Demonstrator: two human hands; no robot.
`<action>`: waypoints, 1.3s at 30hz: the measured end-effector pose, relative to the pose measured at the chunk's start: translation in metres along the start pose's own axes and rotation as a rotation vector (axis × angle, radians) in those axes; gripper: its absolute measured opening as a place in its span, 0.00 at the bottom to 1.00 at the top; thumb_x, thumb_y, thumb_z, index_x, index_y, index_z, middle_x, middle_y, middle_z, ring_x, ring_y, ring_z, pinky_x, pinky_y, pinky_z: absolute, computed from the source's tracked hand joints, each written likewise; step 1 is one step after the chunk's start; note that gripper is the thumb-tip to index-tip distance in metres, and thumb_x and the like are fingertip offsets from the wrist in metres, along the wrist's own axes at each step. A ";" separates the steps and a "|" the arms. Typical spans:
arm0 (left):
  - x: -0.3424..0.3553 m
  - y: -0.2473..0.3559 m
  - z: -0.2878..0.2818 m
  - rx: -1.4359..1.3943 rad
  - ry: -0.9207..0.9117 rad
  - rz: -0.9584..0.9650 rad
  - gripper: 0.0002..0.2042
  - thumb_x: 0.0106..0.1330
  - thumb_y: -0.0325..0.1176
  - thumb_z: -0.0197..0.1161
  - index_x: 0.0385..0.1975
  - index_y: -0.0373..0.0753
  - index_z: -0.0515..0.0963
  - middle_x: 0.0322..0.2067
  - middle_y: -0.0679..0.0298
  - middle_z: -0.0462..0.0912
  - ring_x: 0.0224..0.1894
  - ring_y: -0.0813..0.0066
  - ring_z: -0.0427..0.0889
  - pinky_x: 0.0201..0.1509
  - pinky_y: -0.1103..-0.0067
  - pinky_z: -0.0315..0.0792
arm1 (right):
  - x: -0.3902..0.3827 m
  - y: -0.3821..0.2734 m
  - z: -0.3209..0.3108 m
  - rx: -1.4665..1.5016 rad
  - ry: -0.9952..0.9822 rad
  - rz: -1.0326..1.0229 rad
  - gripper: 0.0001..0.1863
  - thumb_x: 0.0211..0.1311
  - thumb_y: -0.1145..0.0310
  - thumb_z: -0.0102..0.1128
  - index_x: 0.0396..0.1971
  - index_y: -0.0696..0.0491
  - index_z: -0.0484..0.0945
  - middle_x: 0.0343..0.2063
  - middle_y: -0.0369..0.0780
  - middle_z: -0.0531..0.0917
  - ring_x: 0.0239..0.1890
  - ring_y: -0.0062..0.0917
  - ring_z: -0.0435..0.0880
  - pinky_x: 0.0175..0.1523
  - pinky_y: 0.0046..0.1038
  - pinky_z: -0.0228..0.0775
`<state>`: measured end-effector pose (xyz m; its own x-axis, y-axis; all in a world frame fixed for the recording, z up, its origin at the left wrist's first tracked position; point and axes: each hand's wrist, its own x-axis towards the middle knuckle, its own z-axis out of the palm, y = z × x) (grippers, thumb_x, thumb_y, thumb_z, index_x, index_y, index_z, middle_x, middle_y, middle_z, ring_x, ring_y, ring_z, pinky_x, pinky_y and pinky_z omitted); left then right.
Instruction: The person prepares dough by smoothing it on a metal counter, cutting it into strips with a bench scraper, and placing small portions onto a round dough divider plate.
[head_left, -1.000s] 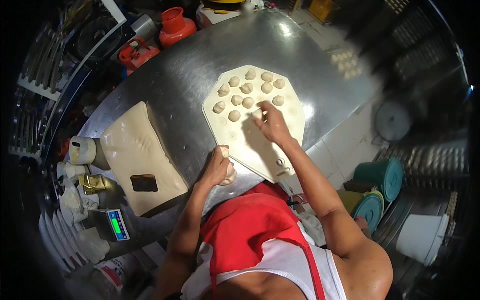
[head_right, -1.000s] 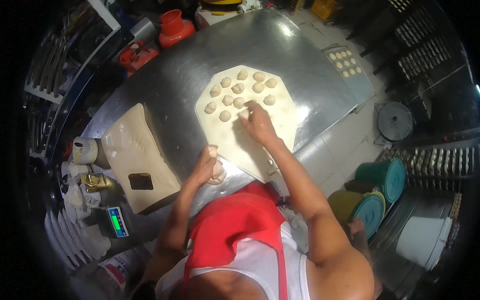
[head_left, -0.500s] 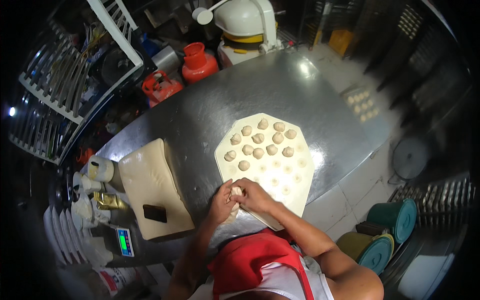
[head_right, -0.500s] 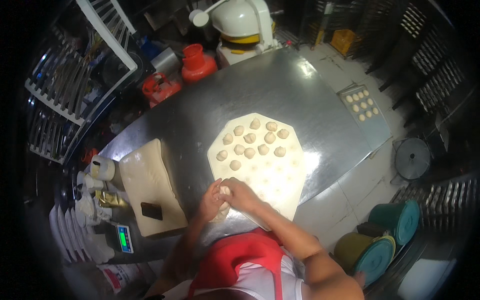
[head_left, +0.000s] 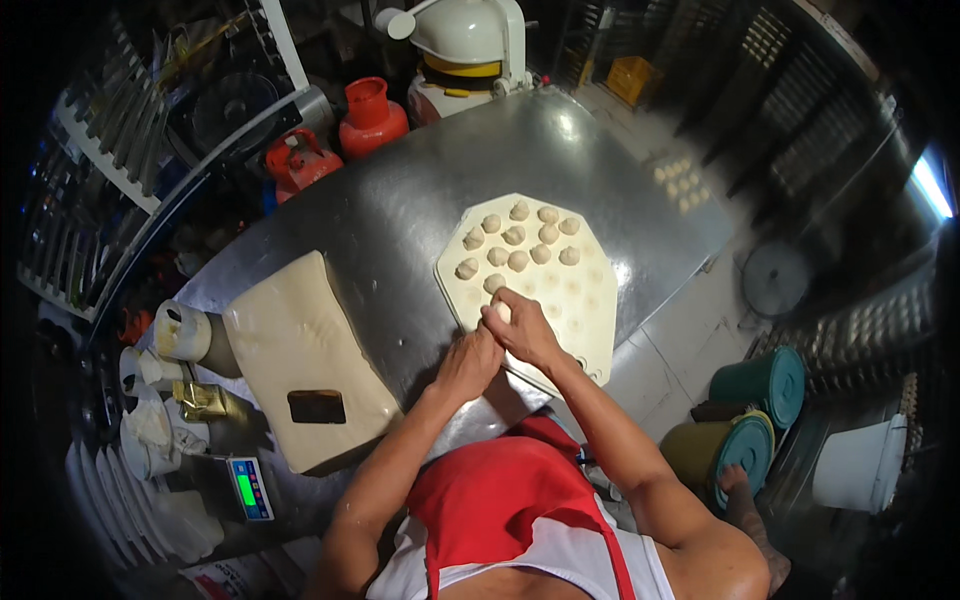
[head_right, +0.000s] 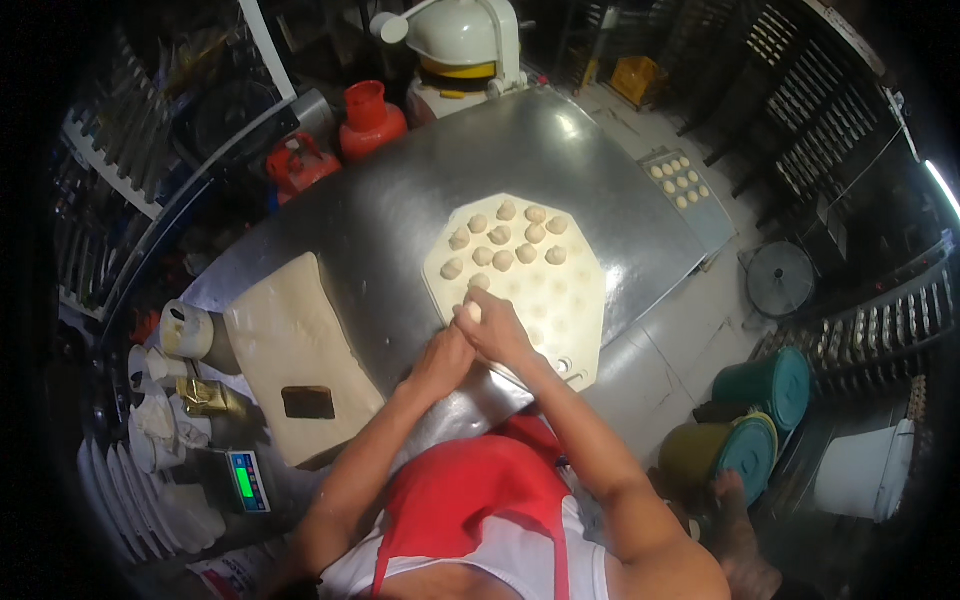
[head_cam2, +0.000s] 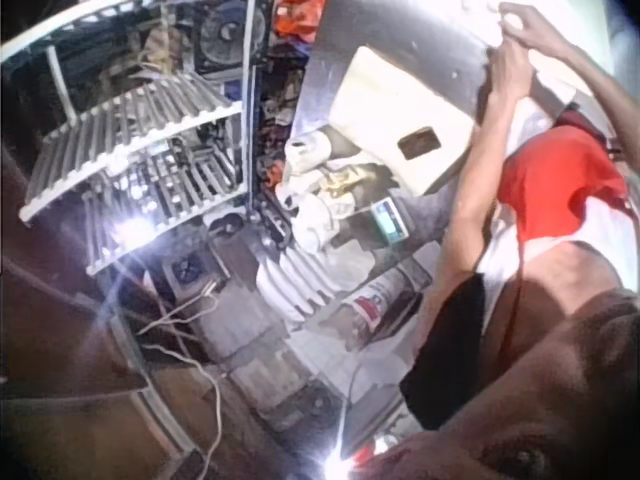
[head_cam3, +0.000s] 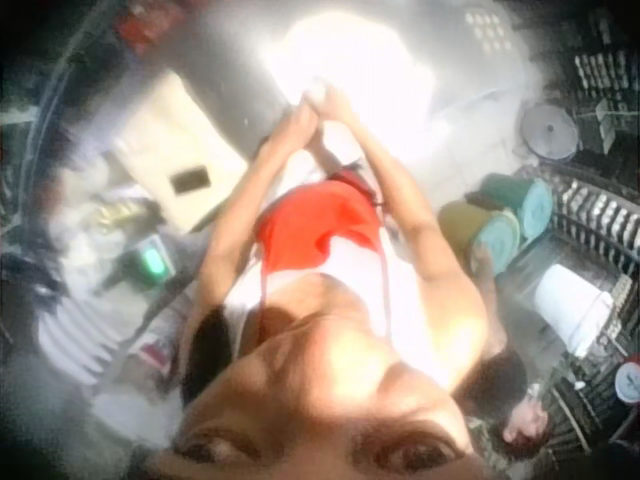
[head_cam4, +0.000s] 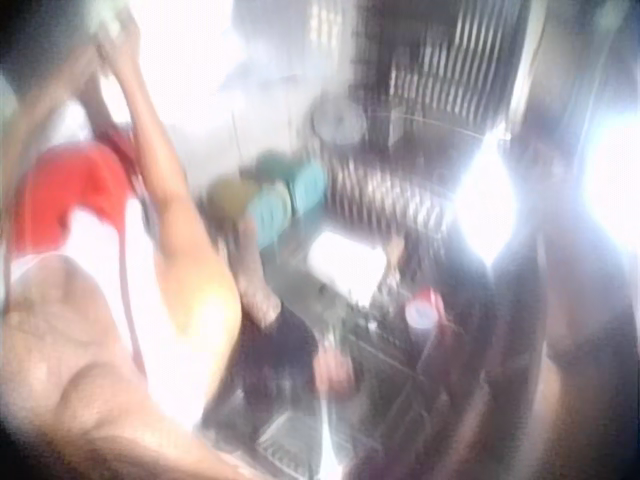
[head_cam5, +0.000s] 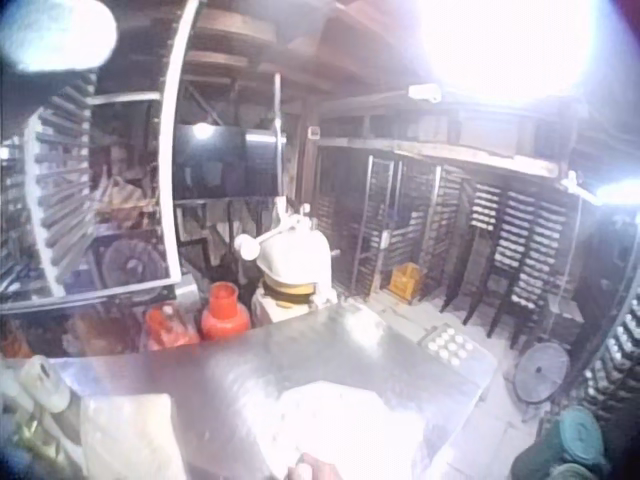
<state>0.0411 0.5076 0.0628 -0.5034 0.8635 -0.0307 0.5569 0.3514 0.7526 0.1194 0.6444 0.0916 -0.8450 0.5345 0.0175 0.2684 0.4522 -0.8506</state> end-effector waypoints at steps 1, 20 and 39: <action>0.005 -0.001 0.006 0.086 -0.023 -0.038 0.15 0.77 0.34 0.53 0.48 0.26 0.78 0.40 0.33 0.85 0.47 0.28 0.83 0.51 0.48 0.77 | 0.007 0.007 0.004 -0.005 0.001 0.019 0.20 0.71 0.53 0.64 0.40 0.58 0.79 0.24 0.50 0.80 0.31 0.33 0.82 0.40 0.39 0.74; 0.003 -0.063 0.057 -0.340 -0.073 -0.312 0.31 0.68 0.25 0.63 0.72 0.33 0.63 0.61 0.35 0.75 0.65 0.45 0.77 0.72 0.63 0.66 | 0.063 0.155 -0.026 -0.220 0.024 -0.056 0.20 0.61 0.63 0.75 0.48 0.55 0.80 0.45 0.50 0.81 0.48 0.50 0.85 0.50 0.48 0.78; -0.022 -0.014 0.011 -0.354 -0.120 -0.154 0.19 0.82 0.44 0.55 0.48 0.29 0.78 0.36 0.48 0.88 0.32 0.49 0.88 0.39 0.59 0.79 | -0.022 0.014 -0.019 -0.159 -0.299 0.145 0.28 0.71 0.46 0.65 0.48 0.60 0.81 0.40 0.57 0.89 0.45 0.46 0.90 0.51 0.39 0.80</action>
<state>0.0515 0.4879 0.0461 -0.4710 0.8539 -0.2215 0.2085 0.3518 0.9126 0.1508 0.6530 0.0893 -0.8846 0.3795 -0.2711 0.4436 0.5049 -0.7405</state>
